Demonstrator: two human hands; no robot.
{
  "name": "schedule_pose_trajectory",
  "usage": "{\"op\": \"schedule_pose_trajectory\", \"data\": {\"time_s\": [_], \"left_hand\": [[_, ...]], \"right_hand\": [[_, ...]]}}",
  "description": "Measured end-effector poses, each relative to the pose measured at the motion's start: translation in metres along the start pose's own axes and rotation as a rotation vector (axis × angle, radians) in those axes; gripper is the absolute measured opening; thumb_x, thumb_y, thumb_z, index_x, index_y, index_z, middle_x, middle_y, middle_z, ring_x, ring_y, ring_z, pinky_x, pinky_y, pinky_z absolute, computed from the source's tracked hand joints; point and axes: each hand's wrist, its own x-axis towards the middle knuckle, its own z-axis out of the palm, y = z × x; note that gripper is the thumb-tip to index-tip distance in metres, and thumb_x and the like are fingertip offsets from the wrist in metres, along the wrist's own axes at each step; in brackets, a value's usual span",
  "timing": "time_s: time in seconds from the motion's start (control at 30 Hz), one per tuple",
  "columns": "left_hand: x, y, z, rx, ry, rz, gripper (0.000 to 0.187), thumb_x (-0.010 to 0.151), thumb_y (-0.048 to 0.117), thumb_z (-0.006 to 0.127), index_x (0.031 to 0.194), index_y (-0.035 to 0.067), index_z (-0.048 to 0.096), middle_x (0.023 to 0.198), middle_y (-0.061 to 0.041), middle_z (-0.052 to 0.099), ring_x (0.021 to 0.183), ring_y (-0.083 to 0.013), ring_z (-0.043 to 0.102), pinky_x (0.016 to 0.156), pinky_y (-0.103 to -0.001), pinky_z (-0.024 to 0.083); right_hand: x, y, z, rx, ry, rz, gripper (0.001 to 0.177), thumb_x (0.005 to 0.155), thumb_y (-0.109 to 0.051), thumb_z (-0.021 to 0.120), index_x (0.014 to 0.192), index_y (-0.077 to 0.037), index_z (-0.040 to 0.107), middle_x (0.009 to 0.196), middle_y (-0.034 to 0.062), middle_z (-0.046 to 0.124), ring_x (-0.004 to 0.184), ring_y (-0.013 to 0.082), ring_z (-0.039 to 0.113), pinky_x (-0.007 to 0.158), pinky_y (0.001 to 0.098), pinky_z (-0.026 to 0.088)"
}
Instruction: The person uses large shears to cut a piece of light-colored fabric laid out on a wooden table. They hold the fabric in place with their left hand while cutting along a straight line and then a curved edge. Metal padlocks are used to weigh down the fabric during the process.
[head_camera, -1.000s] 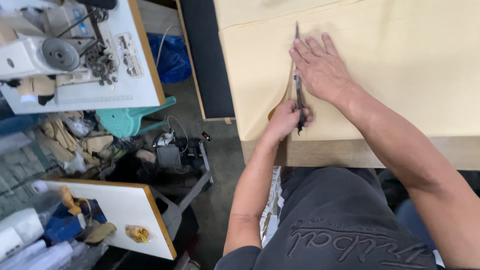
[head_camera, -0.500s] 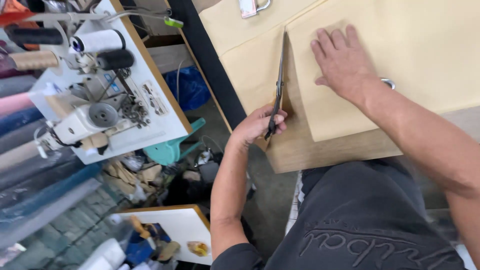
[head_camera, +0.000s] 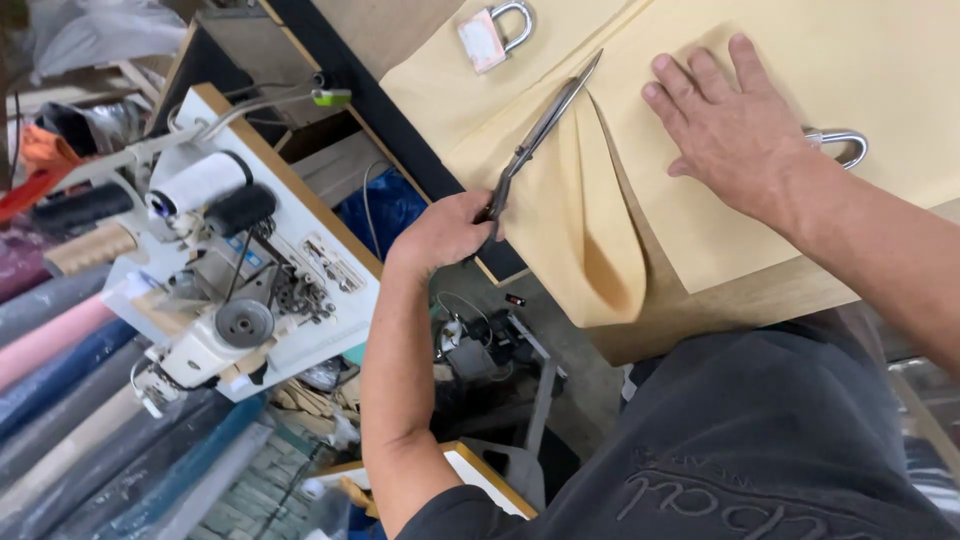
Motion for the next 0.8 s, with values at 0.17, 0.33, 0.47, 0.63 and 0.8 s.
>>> {"op": "schedule_pose_trajectory", "data": {"time_s": [0.17, 0.33, 0.47, 0.63, 0.8], "left_hand": [[0.004, 0.001, -0.032, 0.154, -0.041, -0.076, 0.017, 0.091, 0.021, 0.05, 0.104, 0.012, 0.057, 0.103, -0.009, 0.069, 0.092, -0.0302, 0.063, 0.075, -0.042, 0.045], [0.004, 0.015, -0.054, 0.27, -0.094, -0.12, 0.025, 0.094, 0.024, 0.048, 0.115, 0.009, 0.05, 0.106, -0.018, 0.064, 0.096, -0.0365, 0.059, 0.078, -0.046, 0.044], [0.009, 0.012, -0.063, 0.25, -0.171, -0.088, 0.017, 0.095, 0.027, 0.055, 0.102, 0.011, 0.052, 0.097, -0.011, 0.063, 0.09, -0.0293, 0.058, 0.075, -0.042, 0.042], [0.009, 0.016, -0.073, 0.147, -0.231, -0.104, 0.014, 0.095, 0.025, 0.062, 0.091, 0.014, 0.055, 0.093, -0.004, 0.063, 0.084, -0.0208, 0.056, 0.072, -0.037, 0.041], [0.017, 0.01, -0.074, 0.219, -0.248, -0.086, 0.015, 0.095, 0.028, 0.059, 0.094, 0.013, 0.053, 0.09, -0.005, 0.059, 0.082, -0.0231, 0.054, 0.072, -0.039, 0.042]], "right_hand": [[-0.002, -0.001, -0.009, -0.071, -0.019, 0.012, 0.097, 0.085, -0.065, 0.027, 0.166, -0.017, 0.009, 0.177, 0.0077, 0.01, 0.159, 0.0319, 0.017, 0.124, 0.0591, 0.017], [-0.004, 0.0, -0.019, -0.111, -0.027, 0.029, 0.097, 0.084, -0.066, 0.03, 0.167, -0.018, 0.013, 0.177, 0.0058, 0.015, 0.159, 0.0307, 0.02, 0.124, 0.0552, 0.02], [-0.003, 0.0, -0.023, -0.096, -0.046, 0.0, 0.097, 0.085, -0.065, 0.028, 0.166, -0.015, 0.009, 0.176, 0.0095, 0.012, 0.159, 0.0329, 0.018, 0.124, 0.0546, 0.02], [-0.004, 0.003, -0.032, -0.128, -0.056, -0.004, 0.097, 0.085, -0.066, 0.027, 0.166, -0.016, 0.009, 0.176, 0.0081, 0.014, 0.158, 0.0315, 0.021, 0.125, 0.0531, 0.022], [-0.005, 0.004, -0.031, -0.153, -0.064, -0.002, 0.097, 0.086, -0.066, 0.022, 0.167, -0.017, 0.004, 0.177, 0.0071, 0.009, 0.16, 0.0296, 0.016, 0.126, 0.0528, 0.019]]}}
